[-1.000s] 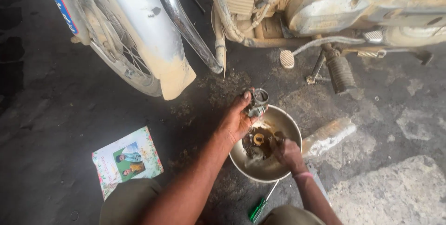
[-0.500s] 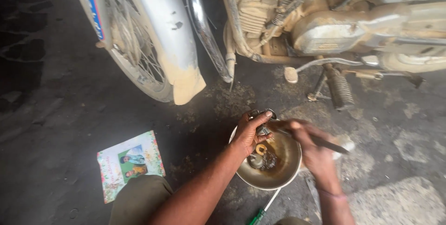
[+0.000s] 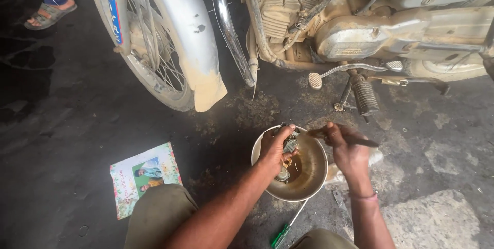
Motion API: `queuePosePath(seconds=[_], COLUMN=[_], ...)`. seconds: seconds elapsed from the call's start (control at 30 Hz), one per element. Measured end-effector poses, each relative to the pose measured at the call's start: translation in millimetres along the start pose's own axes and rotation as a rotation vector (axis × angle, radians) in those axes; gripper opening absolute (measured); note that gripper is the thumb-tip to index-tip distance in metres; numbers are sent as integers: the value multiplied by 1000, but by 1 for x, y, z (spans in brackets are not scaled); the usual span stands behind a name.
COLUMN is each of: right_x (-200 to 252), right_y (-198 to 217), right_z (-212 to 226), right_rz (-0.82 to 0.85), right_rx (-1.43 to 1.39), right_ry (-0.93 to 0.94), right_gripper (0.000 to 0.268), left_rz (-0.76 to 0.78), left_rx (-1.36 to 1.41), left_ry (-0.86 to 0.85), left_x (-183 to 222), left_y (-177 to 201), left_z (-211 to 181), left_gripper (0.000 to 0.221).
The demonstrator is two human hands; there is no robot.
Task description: Cleaning and inspecting the internal components of a motorcycle carburetor using fuel and a screwdriver.
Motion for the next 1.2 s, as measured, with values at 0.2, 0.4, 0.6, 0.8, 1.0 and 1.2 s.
queuePosePath(seconds=[0.2, 0.4, 0.6, 0.8, 1.0, 1.2], right_x=[5, 16, 29, 24, 37, 39], right_y=[4, 6, 22, 23, 15, 3], right_z=[-2, -15, 23, 39, 45, 62], right_rz=[-6, -1, 23, 57, 174, 126], right_rx=[91, -23, -11, 75, -97, -55], right_ry=[-15, -8, 31, 60, 242, 428], right_gripper=[39, 42, 35, 27, 22, 22], left_rz=[37, 37, 405, 355, 371, 305], left_rx=[-43, -69, -115, -151, -165, -221], left_ry=[1, 35, 27, 216, 240, 177], left_x=[-5, 2, -17, -2, -9, -13], left_y=[-3, -13, 15, 4, -5, 17], left_z=[11, 11, 20, 35, 51, 40], left_gripper=[69, 73, 85, 70, 77, 75])
Point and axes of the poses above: each hand's wrist, its own x-axis away from the middle knuckle, its own y-axis out of the back of the hand, z = x × y, the point moved 6 cm from there along -x, towards the middle knuckle, and after that the axes turned 15 degrees about z, right-handed, at the moved point
